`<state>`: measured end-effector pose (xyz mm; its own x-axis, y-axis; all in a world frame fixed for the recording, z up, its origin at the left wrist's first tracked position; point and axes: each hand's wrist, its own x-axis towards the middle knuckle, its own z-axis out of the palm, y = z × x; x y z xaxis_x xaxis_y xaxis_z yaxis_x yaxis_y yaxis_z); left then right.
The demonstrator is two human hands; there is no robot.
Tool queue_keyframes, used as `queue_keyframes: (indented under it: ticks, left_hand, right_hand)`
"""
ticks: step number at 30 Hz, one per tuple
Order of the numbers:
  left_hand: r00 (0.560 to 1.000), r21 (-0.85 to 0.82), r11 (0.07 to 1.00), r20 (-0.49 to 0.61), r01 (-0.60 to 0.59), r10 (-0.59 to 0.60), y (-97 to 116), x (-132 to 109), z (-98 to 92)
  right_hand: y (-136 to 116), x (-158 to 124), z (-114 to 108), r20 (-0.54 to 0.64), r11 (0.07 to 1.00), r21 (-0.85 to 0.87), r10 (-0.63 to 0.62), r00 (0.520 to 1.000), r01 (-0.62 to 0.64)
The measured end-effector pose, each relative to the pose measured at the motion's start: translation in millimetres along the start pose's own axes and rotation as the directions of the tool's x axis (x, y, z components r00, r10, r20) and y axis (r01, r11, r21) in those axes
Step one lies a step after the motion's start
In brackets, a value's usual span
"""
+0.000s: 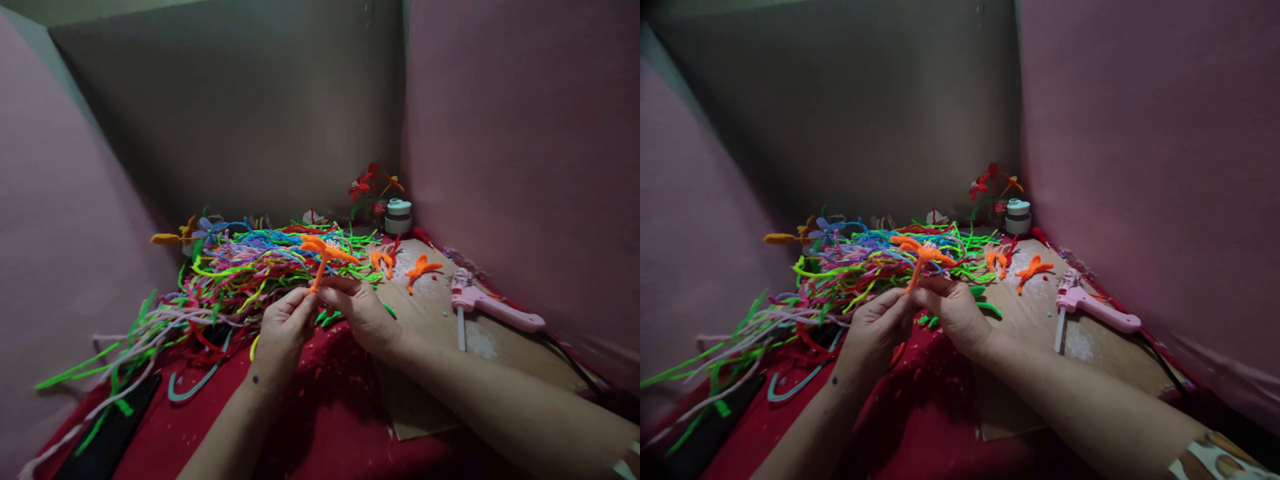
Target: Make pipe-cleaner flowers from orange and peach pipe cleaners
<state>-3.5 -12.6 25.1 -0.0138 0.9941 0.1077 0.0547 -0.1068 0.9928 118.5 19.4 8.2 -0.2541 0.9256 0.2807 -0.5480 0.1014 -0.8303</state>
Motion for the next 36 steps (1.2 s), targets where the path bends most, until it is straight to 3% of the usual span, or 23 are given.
queue_keyframes:
  ticks: [6, 10, 14, 17, 21, 25, 27, 28, 30, 32, 34, 36]
  left_hand:
    - [0.982, -0.253, 0.957, 0.160, 0.141, -0.103, 0, 0, -2.3]
    - [0.950, -0.370, 0.896, 0.275, 0.246, -0.147, 1, 2, -8.0]
    - [0.900, -0.415, 0.842, 0.401, 0.345, -0.172, 2, 3, -15.7]
    - [0.862, -0.413, 0.818, 0.473, 0.400, -0.182, 0, 3, -20.0]
    - [0.860, -0.378, 0.840, 0.477, 0.389, -0.183, -3, 4, -19.1]
    - [0.927, -0.223, 0.946, 0.343, 0.236, -0.150, -2, 3, -9.5]
    - [0.980, 0.012, 0.999, 0.197, 0.033, -0.035, -4, 2, -4.3]
    - [0.989, 0.167, 0.982, 0.131, -0.092, 0.070, -6, 2, -2.4]
    - [0.955, 0.459, 0.840, 0.071, -0.289, 0.289, -13, 2, -0.4]
    - [0.901, 0.622, 0.684, 0.083, -0.380, 0.425, -20, 3, -0.8]
    - [0.859, 0.676, 0.593, 0.120, -0.438, 0.498, -24, 4, -2.5]
    - [0.834, 0.668, 0.569, 0.145, -0.479, 0.533, -25, 6, -4.1]
  right_hand:
    - [0, 2, -4, -0.023, 0.997, 0.076, 0.032, 0.999, -0.031]
    - [3, 4, -9, 0.035, 0.999, 0.034, -0.014, 0.999, 0.013]
    - [5, 5, -12, 0.124, 0.998, -0.060, -0.014, 0.992, 0.022]
    - [5, 3, -10, 0.178, 0.999, -0.022, 0.039, 0.983, -0.036]
    - [4, 2, -8, 0.164, 0.999, 0.031, 0.027, 0.986, -0.032]
    - [4, 3, -9, 0.055, 1.000, 0.006, 0.030, 0.998, -0.030]
    - [5, 4, -10, 0.032, 0.999, 0.017, 0.034, 0.999, -0.034]
    - [5, 5, -11, 0.028, 0.999, 0.020, 0.036, 0.999, -0.036]
    - [6, 5, -11, 0.015, 0.999, 0.005, 0.037, 0.999, -0.037]
    - [6, 5, -10, -0.001, 0.999, -0.023, 0.040, 0.999, -0.040]
    - [6, 4, -10, -0.032, 0.999, -0.035, 0.036, 0.999, -0.037]
    - [6, 4, -8, -0.071, 0.999, -0.017, 0.035, 0.997, -0.036]
